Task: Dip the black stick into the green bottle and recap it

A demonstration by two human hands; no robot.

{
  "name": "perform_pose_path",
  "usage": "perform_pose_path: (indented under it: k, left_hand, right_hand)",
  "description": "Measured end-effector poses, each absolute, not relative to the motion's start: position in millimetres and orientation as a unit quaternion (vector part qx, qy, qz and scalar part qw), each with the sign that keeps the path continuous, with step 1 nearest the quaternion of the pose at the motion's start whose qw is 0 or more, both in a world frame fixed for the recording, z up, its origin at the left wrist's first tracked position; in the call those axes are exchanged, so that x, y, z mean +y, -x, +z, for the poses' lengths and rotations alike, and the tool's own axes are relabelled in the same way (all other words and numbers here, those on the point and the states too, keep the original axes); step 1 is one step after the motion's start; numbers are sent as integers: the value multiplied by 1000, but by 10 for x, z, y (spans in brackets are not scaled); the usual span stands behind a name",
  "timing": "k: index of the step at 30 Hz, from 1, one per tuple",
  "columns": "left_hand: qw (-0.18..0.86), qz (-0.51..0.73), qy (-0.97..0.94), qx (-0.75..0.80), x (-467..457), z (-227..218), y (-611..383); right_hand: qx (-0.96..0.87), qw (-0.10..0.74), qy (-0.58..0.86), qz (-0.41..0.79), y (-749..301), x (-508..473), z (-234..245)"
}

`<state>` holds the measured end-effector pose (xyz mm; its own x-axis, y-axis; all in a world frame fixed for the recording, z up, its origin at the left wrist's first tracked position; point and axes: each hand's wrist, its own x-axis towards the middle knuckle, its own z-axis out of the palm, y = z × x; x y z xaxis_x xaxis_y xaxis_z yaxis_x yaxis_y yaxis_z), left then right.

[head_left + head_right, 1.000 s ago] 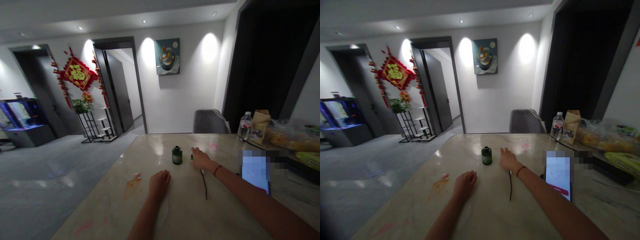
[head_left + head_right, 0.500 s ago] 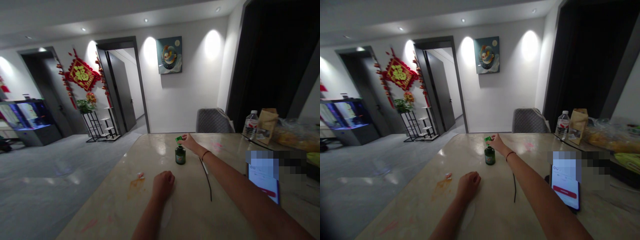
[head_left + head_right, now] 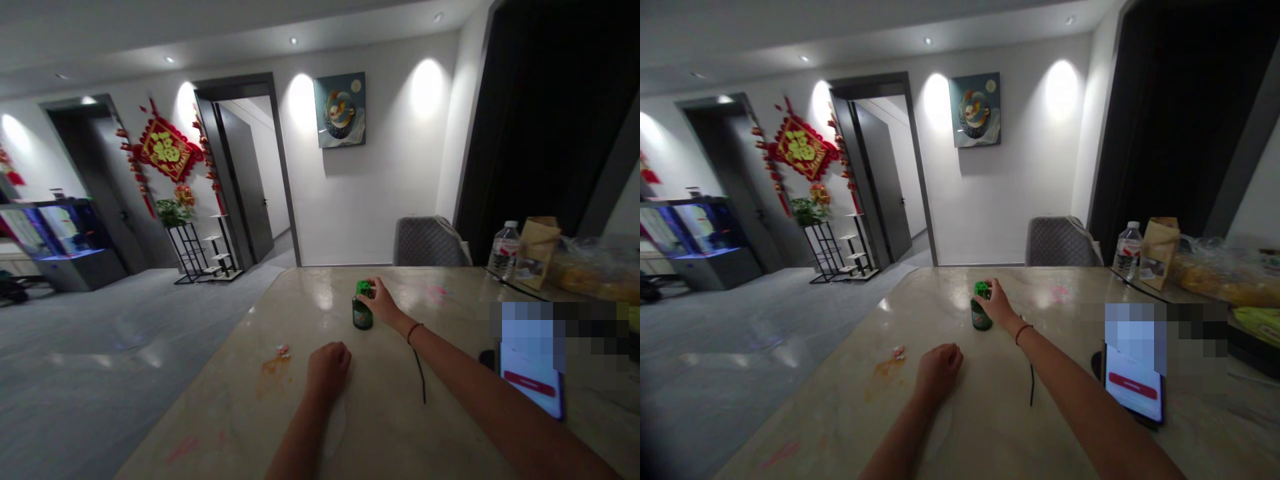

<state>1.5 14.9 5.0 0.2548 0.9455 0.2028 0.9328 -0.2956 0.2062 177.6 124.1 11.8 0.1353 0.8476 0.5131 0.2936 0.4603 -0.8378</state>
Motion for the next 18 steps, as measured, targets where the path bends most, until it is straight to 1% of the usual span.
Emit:
perform_pose_path:
  k: [8, 13, 15, 18]
  left_hand:
    - [21, 150, -791, 592, 152, 52, -18]
    - [27, 168, -789, 590, 168, 29, -11]
    - [52, 188, -779, 596, 196, 8, 6]
    - [144, 236, -741, 612, 245, -22, 16]
  right_hand:
    - [-637, 519, 511, 253, -1776, 1237, 74]
    - [-656, 493, 486, 300, -1786, 1096, 137]
    - [-673, 484, 461, 319, -1783, 986, 159]
    - [-693, 475, 426, 336, -1780, 793, 184]
